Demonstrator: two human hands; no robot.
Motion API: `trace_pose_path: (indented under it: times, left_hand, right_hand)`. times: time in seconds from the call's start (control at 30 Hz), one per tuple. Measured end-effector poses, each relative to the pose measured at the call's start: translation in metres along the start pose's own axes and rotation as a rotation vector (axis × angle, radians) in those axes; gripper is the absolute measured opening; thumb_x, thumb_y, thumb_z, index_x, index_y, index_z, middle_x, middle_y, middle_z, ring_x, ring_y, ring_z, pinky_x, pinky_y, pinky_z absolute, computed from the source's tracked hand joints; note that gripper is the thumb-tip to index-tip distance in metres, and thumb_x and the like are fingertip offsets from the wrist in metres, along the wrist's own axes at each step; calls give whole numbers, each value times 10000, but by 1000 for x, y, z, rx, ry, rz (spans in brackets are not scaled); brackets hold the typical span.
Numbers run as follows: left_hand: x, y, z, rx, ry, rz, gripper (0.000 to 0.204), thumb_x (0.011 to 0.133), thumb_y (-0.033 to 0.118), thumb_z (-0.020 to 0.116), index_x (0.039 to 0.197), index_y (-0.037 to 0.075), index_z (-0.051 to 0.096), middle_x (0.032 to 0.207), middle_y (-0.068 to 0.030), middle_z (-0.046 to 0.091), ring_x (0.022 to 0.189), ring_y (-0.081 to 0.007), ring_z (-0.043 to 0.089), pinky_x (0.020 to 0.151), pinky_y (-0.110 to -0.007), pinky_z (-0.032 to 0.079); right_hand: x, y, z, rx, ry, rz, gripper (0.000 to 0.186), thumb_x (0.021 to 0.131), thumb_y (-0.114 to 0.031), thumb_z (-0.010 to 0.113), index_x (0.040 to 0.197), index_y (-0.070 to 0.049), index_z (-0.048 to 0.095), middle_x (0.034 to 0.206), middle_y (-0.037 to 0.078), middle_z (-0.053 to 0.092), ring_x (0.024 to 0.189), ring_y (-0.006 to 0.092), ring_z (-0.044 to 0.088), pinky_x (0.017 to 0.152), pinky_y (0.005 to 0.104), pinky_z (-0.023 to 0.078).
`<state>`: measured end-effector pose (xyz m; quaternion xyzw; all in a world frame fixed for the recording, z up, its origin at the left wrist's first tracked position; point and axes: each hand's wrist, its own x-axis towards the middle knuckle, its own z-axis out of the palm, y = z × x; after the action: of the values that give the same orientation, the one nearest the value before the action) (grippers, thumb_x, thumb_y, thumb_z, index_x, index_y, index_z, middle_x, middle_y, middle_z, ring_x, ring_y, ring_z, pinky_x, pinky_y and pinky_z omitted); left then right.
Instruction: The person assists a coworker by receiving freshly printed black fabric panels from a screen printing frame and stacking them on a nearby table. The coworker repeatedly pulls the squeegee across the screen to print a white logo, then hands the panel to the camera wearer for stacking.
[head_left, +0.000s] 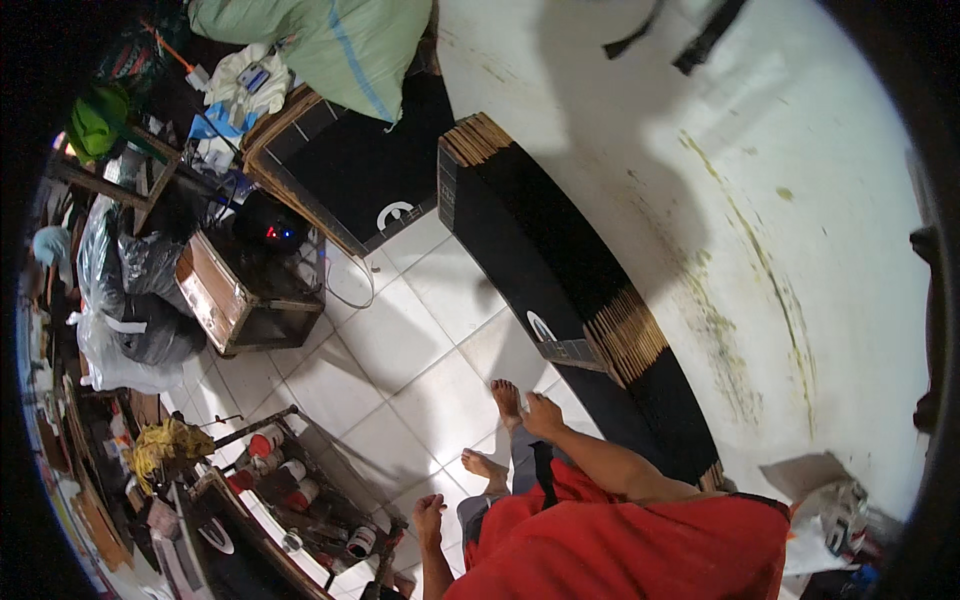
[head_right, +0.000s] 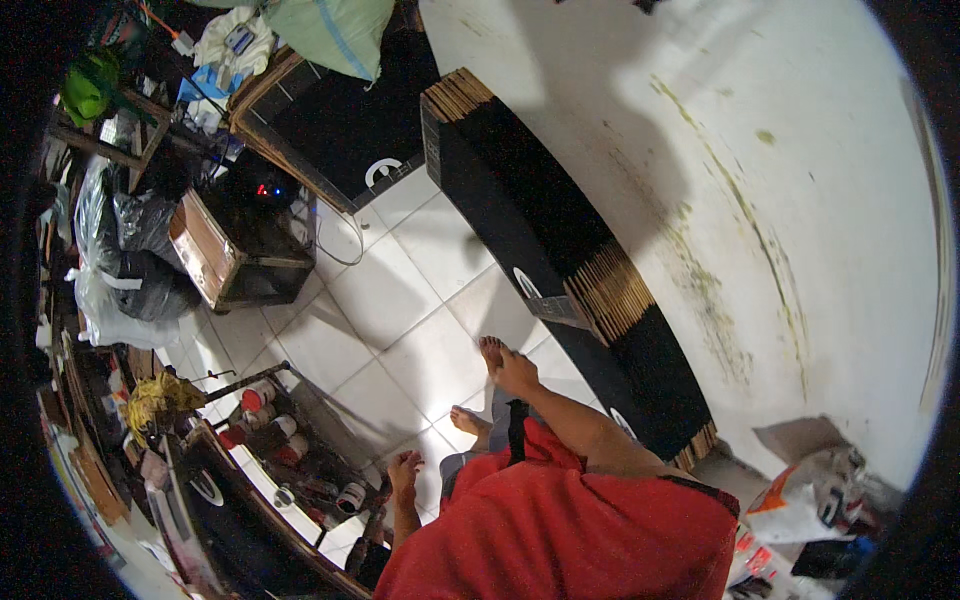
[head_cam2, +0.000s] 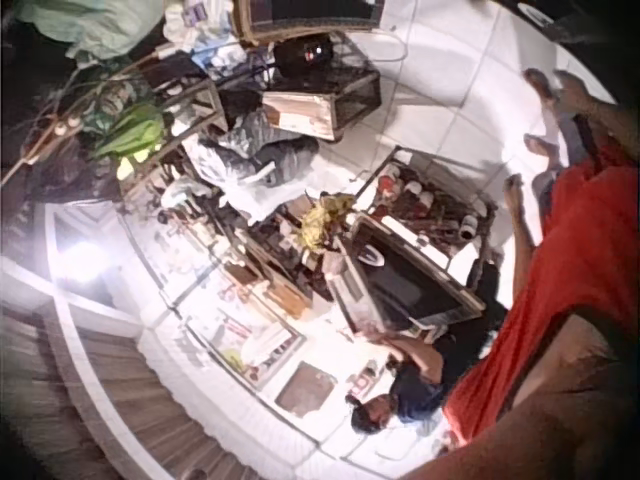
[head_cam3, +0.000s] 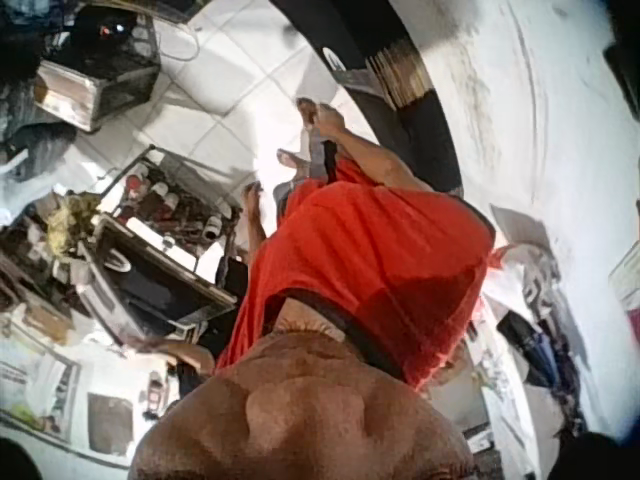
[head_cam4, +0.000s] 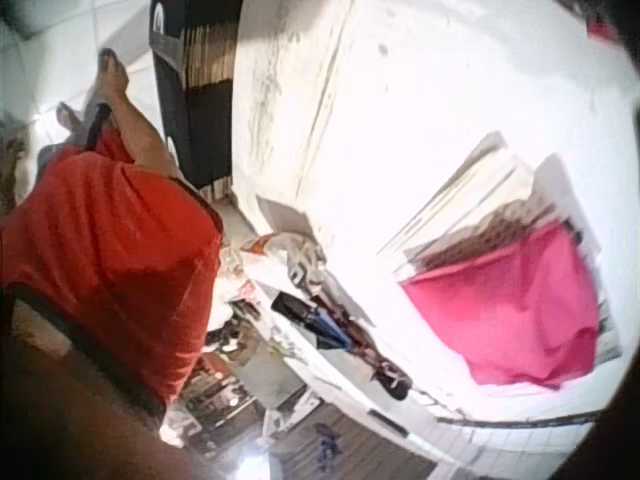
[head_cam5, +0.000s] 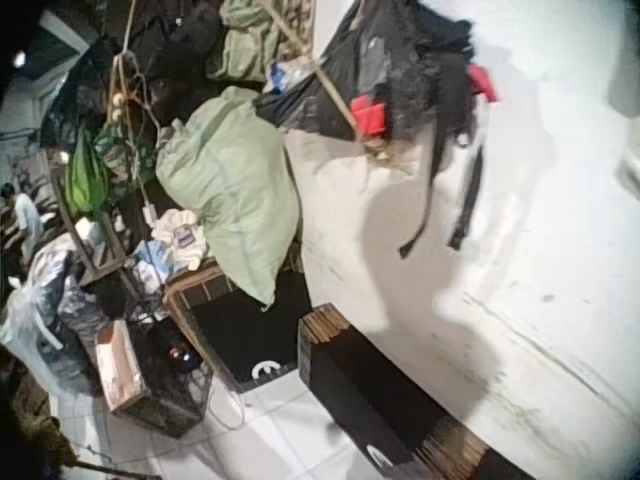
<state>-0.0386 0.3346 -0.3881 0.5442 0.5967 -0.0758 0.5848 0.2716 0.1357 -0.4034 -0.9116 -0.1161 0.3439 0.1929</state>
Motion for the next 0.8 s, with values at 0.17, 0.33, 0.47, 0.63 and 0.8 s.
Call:
trace_pose_path:
  times: [0.17,0.33,0.47,0.63,0.8]
  left_hand:
    - [15,-37,-53,30,-40,83,253,760,142,664,916,-53,623,749,-78,639,621,-155,602,542,-268,458]
    - [8,-98,-110,49,-75,-9,215,775,145,625,893,-35,630,687,-73,623,548,-128,577,462,-241,427]
    - [-7,-151,-133,-80,-111,-123,184,780,125,594,890,-19,628,645,-71,603,497,-130,551,418,-244,394]
    - [-37,-190,-129,-178,-94,-208,145,798,113,564,853,-4,629,621,-69,584,453,-148,528,368,-261,349]
    - [-69,-205,-100,-238,-56,-180,171,808,160,569,871,16,636,657,-55,603,512,-154,563,397,-259,368]
  right_hand:
    - [-93,84,37,57,-80,282,433,713,-207,550,1099,-13,514,1062,245,579,1013,365,562,858,433,456]
    - [-159,140,54,20,25,327,428,703,-281,617,1033,-11,571,1042,210,601,997,345,571,860,402,458]
    - [-196,143,66,46,55,257,415,704,-306,598,995,-11,589,1053,200,597,996,341,568,848,400,460]
    - [-212,130,82,198,29,236,400,646,-290,688,968,-60,630,957,142,646,917,279,614,819,342,478]
    - [-198,133,75,138,-58,120,290,670,-325,680,777,-56,657,893,150,639,860,288,612,768,373,483]
